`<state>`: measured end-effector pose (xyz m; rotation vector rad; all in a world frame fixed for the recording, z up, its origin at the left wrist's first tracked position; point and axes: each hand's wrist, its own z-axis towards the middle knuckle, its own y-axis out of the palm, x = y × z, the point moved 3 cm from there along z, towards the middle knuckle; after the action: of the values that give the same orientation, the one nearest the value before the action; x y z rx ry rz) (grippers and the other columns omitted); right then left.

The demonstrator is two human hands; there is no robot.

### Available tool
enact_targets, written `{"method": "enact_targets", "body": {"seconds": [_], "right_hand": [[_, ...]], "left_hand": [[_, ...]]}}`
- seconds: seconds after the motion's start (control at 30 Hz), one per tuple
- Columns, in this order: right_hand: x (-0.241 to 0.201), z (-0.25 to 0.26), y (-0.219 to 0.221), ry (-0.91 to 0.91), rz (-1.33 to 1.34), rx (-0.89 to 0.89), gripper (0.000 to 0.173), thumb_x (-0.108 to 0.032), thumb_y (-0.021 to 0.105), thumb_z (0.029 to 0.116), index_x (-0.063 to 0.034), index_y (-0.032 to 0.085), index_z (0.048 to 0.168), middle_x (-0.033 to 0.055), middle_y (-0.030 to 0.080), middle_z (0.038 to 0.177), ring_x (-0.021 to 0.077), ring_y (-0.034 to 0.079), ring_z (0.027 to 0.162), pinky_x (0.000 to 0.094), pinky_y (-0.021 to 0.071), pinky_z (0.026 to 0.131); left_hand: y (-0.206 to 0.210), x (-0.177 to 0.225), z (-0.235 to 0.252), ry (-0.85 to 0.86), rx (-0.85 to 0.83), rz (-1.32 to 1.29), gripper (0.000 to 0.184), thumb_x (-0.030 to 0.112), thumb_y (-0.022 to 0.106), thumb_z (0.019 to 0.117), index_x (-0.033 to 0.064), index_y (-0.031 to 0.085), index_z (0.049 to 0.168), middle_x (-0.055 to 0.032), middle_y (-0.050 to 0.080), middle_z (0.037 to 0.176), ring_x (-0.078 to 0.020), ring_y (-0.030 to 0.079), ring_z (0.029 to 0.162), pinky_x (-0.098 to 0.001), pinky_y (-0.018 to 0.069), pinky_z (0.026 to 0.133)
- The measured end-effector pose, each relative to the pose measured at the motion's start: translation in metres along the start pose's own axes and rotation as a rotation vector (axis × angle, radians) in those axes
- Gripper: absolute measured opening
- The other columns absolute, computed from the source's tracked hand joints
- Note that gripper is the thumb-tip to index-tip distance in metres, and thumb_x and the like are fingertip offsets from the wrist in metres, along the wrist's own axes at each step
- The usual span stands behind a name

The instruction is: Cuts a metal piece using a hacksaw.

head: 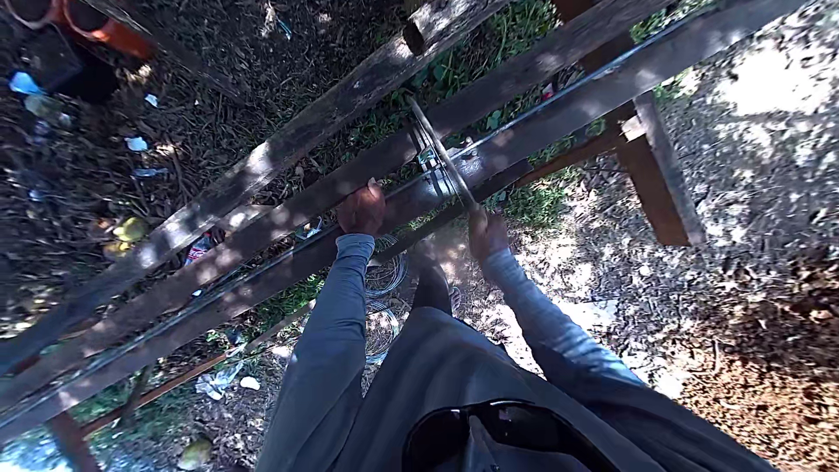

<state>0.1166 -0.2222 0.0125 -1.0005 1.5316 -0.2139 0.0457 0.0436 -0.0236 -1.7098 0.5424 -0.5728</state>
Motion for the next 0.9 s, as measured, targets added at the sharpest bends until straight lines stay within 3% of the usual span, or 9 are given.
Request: {"method": "enact_targets", "body": {"seconds": [0.07, 0.13, 0.23, 0.33, 0.43, 0.6, 0.7, 0.8, 0.9], "right_hand": [[-0.016, 0.040, 0.015, -0.043, 0.044, 0.037, 0.070, -0.049, 0.023, 0.1083, 0.0011, 0.062, 0.079, 0.0175, 0.061, 0.069, 0.0346, 0.066, 0.070, 0.0577, 0.0521, 0.066], [-0.018, 0.046, 0.015, -0.077, 0.086, 0.063, 0.071, -0.052, 0.022, 0.1081, -0.0011, 0.062, 0.077, 0.0155, 0.060, 0.068, 0.0328, 0.065, 0.068, 0.0567, 0.0513, 0.064], [0.012, 0.002, 0.006, -0.081, 0.087, 0.039, 0.075, -0.057, 0.018, 0.1076, -0.0029, 0.062, 0.082, 0.0132, 0.056, 0.064, 0.0303, 0.060, 0.061, 0.0548, 0.0502, 0.059], [0.069, -0.065, -0.003, -0.094, 0.043, 0.081, 0.080, -0.054, 0.013, 0.1072, -0.0006, 0.069, 0.091, 0.0100, 0.056, 0.061, 0.0250, 0.058, 0.057, 0.0504, 0.0501, 0.057], [0.067, -0.090, -0.019, -0.105, 0.047, 0.084, 0.077, -0.050, 0.014, 0.1084, 0.0009, 0.068, 0.090, 0.0051, 0.050, 0.058, 0.0182, 0.052, 0.052, 0.0428, 0.0465, 0.052], [-0.001, 0.013, 0.010, -0.021, 0.029, 0.034, 0.070, -0.049, 0.023, 0.1086, 0.0004, 0.062, 0.079, 0.0148, 0.058, 0.065, 0.0309, 0.062, 0.063, 0.0548, 0.0509, 0.061], [-0.014, 0.043, 0.016, -0.050, 0.065, 0.056, 0.073, -0.052, 0.021, 0.1085, 0.0004, 0.066, 0.083, 0.0180, 0.063, 0.071, 0.0351, 0.066, 0.072, 0.0592, 0.0520, 0.068], [0.011, 0.010, 0.009, -0.116, 0.065, 0.061, 0.078, -0.057, 0.015, 0.1082, -0.0011, 0.063, 0.084, 0.0154, 0.058, 0.066, 0.0327, 0.063, 0.065, 0.0573, 0.0515, 0.062], [0.066, -0.058, -0.002, -0.082, 0.079, 0.073, 0.080, -0.056, 0.013, 0.1066, -0.0009, 0.068, 0.091, 0.0094, 0.055, 0.061, 0.0244, 0.057, 0.057, 0.0502, 0.0504, 0.057]], "left_hand": [[-0.003, 0.000, -0.004, 0.002, -0.013, 0.006, 0.071, 0.052, 0.017, 0.1071, 0.0068, 0.070, 0.096, -0.0169, 0.075, 0.097, -0.0366, 0.073, 0.097, -0.0601, 0.0561, 0.075], [-0.007, 0.001, -0.005, -0.004, -0.017, 0.006, 0.071, 0.052, 0.016, 0.1068, 0.0072, 0.070, 0.096, -0.0174, 0.075, 0.097, -0.0366, 0.073, 0.098, -0.0600, 0.0558, 0.075], [-0.009, 0.003, -0.004, -0.011, -0.010, 0.000, 0.072, 0.053, 0.015, 0.1066, 0.0079, 0.070, 0.094, -0.0168, 0.074, 0.096, -0.0353, 0.073, 0.097, -0.0594, 0.0557, 0.074], [-0.008, 0.003, -0.006, -0.013, -0.007, 0.005, 0.071, 0.052, 0.017, 0.1068, 0.0066, 0.070, 0.092, -0.0169, 0.074, 0.093, -0.0351, 0.073, 0.095, -0.0593, 0.0554, 0.073], [-0.004, 0.001, -0.003, -0.002, 0.019, -0.004, 0.072, 0.052, 0.016, 0.1070, 0.0061, 0.069, 0.088, -0.0167, 0.074, 0.090, -0.0353, 0.073, 0.092, -0.0587, 0.0555, 0.071], [-0.001, -0.002, -0.002, -0.002, 0.026, -0.021, 0.071, 0.053, 0.018, 0.1066, 0.0068, 0.068, 0.087, -0.0159, 0.074, 0.090, -0.0348, 0.074, 0.092, -0.0584, 0.0554, 0.070], [-0.004, -0.002, -0.003, 0.011, 0.030, -0.003, 0.071, 0.052, 0.017, 0.1068, 0.0068, 0.068, 0.088, -0.0159, 0.074, 0.091, -0.0344, 0.074, 0.094, -0.0589, 0.0558, 0.072], [-0.009, 0.001, -0.006, -0.006, -0.007, 0.006, 0.073, 0.052, 0.014, 0.1067, 0.0062, 0.068, 0.088, -0.0170, 0.074, 0.093, -0.0357, 0.073, 0.096, -0.0595, 0.0552, 0.072], [-0.009, 0.003, -0.006, -0.013, -0.022, 0.018, 0.072, 0.051, 0.016, 0.1069, 0.0051, 0.068, 0.088, -0.0178, 0.074, 0.093, -0.0363, 0.073, 0.095, -0.0587, 0.0552, 0.072]]}}
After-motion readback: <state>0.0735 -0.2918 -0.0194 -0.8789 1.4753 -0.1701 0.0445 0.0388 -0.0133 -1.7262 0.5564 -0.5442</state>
